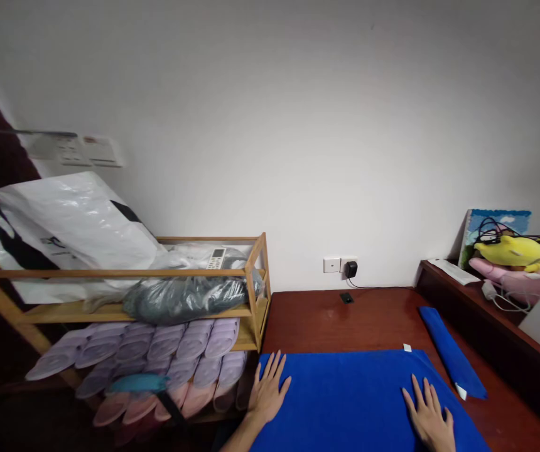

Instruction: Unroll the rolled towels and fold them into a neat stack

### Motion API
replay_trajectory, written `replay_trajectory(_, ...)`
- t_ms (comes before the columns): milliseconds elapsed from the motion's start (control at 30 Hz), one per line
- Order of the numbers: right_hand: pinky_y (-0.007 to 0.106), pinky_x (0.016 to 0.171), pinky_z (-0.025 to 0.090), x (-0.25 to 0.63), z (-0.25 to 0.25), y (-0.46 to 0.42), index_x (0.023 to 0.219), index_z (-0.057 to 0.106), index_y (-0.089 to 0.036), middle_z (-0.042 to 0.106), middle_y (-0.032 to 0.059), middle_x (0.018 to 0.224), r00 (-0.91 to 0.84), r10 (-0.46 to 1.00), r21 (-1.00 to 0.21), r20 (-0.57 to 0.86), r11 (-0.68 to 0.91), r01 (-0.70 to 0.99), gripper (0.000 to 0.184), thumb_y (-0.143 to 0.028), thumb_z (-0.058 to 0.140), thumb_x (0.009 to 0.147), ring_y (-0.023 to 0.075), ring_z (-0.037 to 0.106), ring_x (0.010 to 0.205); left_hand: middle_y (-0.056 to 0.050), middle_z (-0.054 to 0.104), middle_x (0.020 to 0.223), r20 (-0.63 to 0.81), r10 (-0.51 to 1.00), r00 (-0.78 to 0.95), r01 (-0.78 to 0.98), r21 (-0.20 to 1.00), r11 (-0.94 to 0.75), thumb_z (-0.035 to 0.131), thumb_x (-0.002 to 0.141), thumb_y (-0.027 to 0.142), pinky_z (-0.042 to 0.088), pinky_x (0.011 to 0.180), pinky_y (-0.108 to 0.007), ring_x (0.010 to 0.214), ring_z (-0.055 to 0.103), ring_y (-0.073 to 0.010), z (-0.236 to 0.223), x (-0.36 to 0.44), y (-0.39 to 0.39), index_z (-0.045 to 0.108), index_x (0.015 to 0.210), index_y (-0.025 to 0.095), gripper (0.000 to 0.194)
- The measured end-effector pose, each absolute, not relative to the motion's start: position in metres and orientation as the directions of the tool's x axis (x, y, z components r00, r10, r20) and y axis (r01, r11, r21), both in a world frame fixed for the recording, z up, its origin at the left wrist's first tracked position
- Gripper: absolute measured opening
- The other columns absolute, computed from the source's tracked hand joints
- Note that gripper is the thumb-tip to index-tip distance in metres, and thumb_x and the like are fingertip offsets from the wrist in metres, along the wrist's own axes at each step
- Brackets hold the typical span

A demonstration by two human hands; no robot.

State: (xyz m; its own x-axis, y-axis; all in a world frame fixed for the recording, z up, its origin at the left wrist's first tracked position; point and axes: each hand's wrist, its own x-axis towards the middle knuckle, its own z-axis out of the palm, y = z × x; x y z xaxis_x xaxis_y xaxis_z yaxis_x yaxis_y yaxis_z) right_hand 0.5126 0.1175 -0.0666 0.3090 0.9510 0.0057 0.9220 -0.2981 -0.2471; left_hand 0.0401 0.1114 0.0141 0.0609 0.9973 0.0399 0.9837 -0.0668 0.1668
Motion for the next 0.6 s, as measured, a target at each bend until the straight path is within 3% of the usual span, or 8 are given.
replay_trajectory(333, 0.06, 0.107, 0.02, 0.522, -0.047, 0.139, 0.141, 0.026, -0.035, 0.018, 0.0045, 0.153, 0.306, 0.952, -0.411, 0.022, -0.271, 0.87, 0.066, -0.065, 0.016, 0.083, 0.0233, 0.013, 0.14, 0.002, 0.015, 0.152, 0.055, 0.997, 0.058, 0.987, 0.15, -0.066, 0.015, 0.09, 0.055, 0.013, 0.113, -0.052, 0.14, 0.013, -0.0218, 0.009, 0.039, 0.115, 0.009, 0.142, 0.029, 0.058)
replay_trajectory(600, 0.06, 0.109, 0.017, 0.51, -0.031, 0.188, 0.142, 0.023, -0.032, 0.018, 0.0022, 0.154, 0.214, 0.975, -0.318, 0.063, -0.183, 0.93, 0.067, -0.062, 0.017, 0.083, 0.0235, 0.009, 0.141, 0.002, 0.017, 0.152, 0.068, 0.997, 0.04, 0.989, 0.138, -0.049, 0.019, 0.091, 0.054, 0.014, 0.113, -0.052, 0.139, 0.017, -0.022, 0.003, 0.038, 0.12, 0.01, 0.141, 0.031, 0.057)
